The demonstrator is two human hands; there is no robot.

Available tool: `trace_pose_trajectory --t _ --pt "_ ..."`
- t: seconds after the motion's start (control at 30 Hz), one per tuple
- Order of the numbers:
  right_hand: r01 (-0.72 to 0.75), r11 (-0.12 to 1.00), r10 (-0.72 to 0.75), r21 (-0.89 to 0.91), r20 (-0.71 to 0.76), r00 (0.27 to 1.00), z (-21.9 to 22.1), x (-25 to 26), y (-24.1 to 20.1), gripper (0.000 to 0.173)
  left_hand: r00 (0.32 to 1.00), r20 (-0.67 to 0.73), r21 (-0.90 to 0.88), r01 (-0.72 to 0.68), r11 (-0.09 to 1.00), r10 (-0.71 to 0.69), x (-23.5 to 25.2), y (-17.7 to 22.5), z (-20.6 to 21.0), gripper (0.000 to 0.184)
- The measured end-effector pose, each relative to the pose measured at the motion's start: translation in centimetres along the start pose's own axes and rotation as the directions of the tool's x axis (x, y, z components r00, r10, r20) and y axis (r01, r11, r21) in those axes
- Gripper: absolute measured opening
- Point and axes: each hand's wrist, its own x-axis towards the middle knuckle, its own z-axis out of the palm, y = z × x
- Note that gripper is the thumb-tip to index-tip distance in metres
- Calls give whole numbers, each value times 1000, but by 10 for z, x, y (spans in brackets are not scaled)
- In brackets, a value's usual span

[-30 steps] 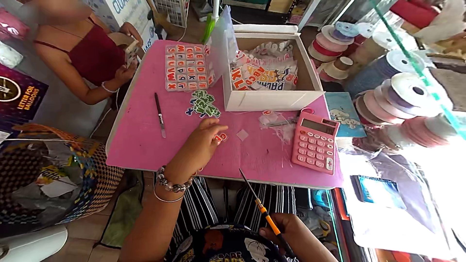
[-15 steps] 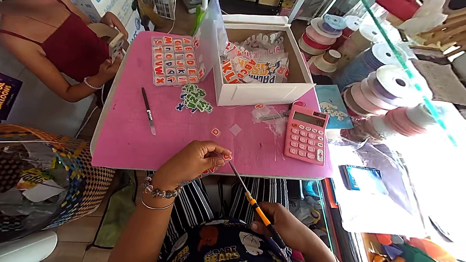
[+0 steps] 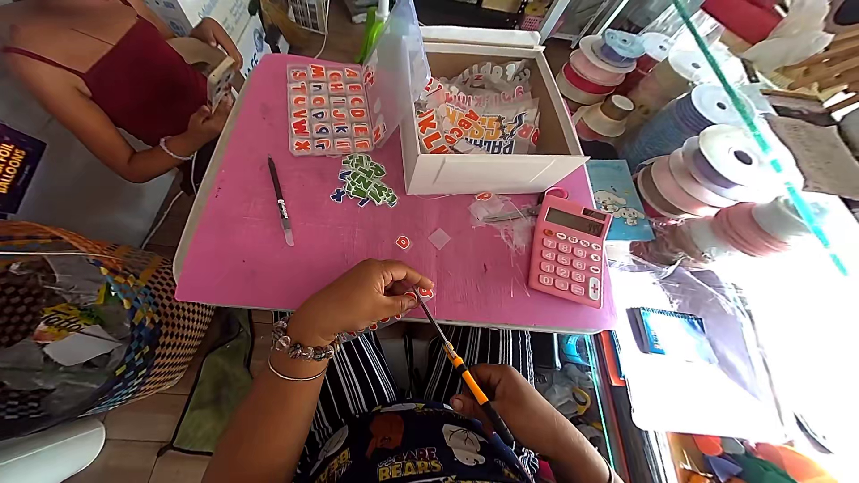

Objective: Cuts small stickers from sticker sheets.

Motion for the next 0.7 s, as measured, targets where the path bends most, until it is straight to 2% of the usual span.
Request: trace_pose_trajectory --t 0.5,0.7 --pt "3 999 -4 -32 -44 999 1 2 1 37 1000 -3 19 11 1000 -11 0 1 1 25" --pt "9 1000 -10 -28 -53 999 2 2 0 38 1000 0 -17 3 1000 -3 0 0 1 31"
